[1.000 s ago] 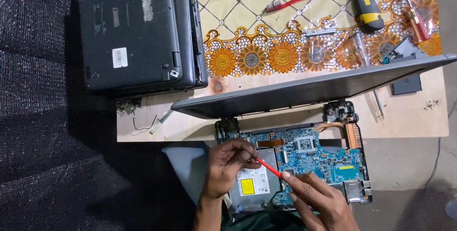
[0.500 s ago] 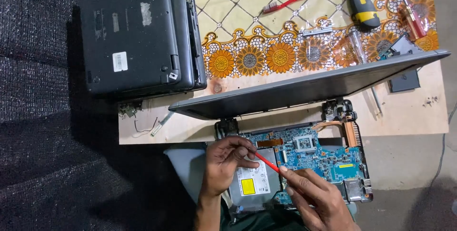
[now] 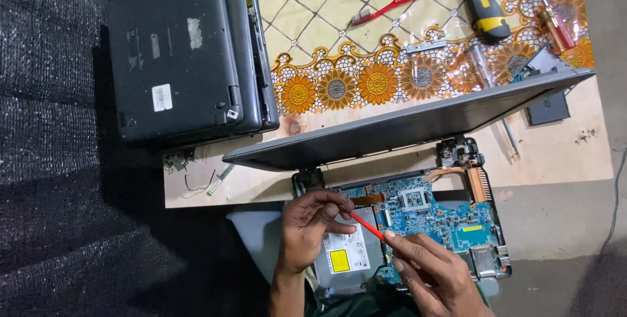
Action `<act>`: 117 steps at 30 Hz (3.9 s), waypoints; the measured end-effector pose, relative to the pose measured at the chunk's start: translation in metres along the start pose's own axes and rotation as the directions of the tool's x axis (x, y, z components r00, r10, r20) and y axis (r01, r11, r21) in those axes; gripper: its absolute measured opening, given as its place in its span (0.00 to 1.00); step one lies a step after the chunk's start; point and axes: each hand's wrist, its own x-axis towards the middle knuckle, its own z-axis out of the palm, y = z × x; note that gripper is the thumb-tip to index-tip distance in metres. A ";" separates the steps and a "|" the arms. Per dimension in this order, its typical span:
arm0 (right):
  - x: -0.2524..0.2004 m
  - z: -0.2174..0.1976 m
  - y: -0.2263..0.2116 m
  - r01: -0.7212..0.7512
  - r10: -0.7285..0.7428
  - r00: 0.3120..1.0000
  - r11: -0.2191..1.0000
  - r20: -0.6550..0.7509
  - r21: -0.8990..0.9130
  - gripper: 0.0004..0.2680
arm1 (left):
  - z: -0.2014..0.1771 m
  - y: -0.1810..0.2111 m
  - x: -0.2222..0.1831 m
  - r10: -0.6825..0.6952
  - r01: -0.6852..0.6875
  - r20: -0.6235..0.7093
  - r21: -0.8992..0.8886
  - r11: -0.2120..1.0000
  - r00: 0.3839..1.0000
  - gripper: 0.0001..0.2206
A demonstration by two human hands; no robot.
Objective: Repairing a laptop by unscrewing components and adjusting the screen bezel and hinges.
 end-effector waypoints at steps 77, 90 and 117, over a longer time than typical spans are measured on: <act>0.000 -0.102 -0.077 0.116 -0.311 0.729 0.934 -0.610 -0.338 0.14 | 0.185 0.131 0.147 0.276 -0.671 0.614 0.708 0.221 0.739 0.17; 0.009 -0.100 -0.081 0.116 -0.324 0.726 0.927 -0.606 -0.356 0.14 | 0.186 0.132 0.146 0.276 -0.646 0.586 0.723 0.246 0.762 0.12; 0.012 -0.083 -0.088 0.055 -0.224 0.738 0.960 -0.637 -0.274 0.11 | 0.186 0.127 0.146 0.292 -0.616 0.550 0.753 0.232 0.782 0.14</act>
